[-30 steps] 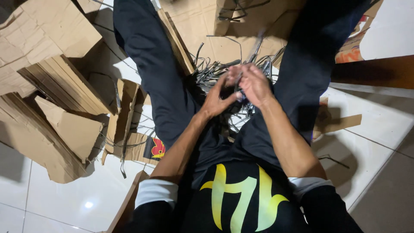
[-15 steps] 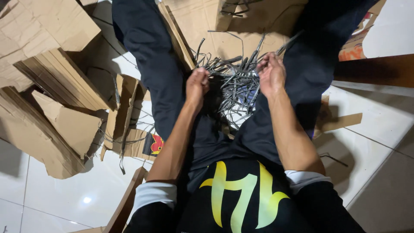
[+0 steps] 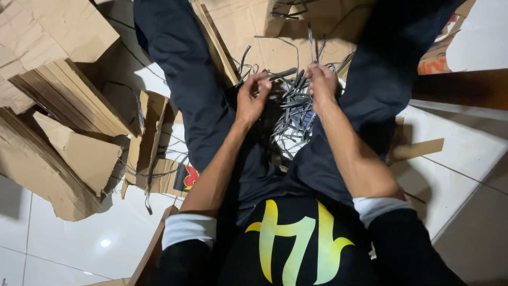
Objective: Wrapping a wooden chair leg with cardboard and securing it with wire ties using a twisting tool
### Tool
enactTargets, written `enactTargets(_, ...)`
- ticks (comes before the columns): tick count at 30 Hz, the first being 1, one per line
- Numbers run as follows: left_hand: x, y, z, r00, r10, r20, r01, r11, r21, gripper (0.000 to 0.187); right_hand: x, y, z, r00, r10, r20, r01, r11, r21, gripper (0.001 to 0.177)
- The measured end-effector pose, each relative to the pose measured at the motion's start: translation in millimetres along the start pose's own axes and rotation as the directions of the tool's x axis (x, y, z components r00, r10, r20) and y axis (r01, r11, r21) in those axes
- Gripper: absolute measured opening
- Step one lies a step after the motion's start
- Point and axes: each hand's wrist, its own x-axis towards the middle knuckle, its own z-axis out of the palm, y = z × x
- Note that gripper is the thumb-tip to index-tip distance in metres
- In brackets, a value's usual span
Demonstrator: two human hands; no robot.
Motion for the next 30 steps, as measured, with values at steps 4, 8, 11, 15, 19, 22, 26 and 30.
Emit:
enactTargets(4,40.4,24.3,-5.5,0.981,0.180,0.068,-0.185,0.980,0.075,0.049,69.8,3.1,25.3,0.975,-0.178,-0.129,0.152,0.969,-0.193,0.015)
enactTargets(8,100.6,15.6,-3.2,0.958,0.274,0.088,-0.287,0.933,0.219,0.066,90.7,-38.1,65.8,0.952,-0.269,-0.143,0.227,0.940,-0.256,0.014)
enactTargets(11,138.9,18.8,4.1,0.931,0.348,0.110,-0.365,0.892,0.268,0.068,105.5,-52.8,93.7,0.943,-0.144,-0.301,-0.116,0.704,-0.701,0.026)
enactTargets(15,165.7,31.9,6.9,0.914,0.400,0.073,-0.404,0.875,0.267,0.042,105.8,-60.5,107.8,0.999,0.039,0.026,-0.007,0.665,-0.747,0.010)
enactTargets(19,171.5,37.2,-5.2,0.900,0.413,0.140,-0.434,0.881,0.190,0.032,45.1,-115.7,105.6,0.949,0.157,0.274,0.120,0.625,-0.771,0.050)
enactTargets(22,178.9,27.5,-6.6,0.862,0.485,0.146,-0.506,0.836,0.211,0.037,111.9,-57.3,113.7,0.948,-0.096,0.304,0.267,0.762,-0.590,0.041)
enactTargets(26,173.6,43.4,-15.8,0.886,0.415,0.207,-0.455,0.862,0.223,0.042,79.3,-99.1,118.0,0.930,0.048,0.365,0.193,0.781,-0.595,0.042)
enactTargets(30,175.0,58.1,-7.3,0.949,0.273,0.156,-0.314,0.845,0.433,0.066,47.6,-130.5,120.6,0.953,0.267,0.146,-0.012,0.511,-0.859,0.084)
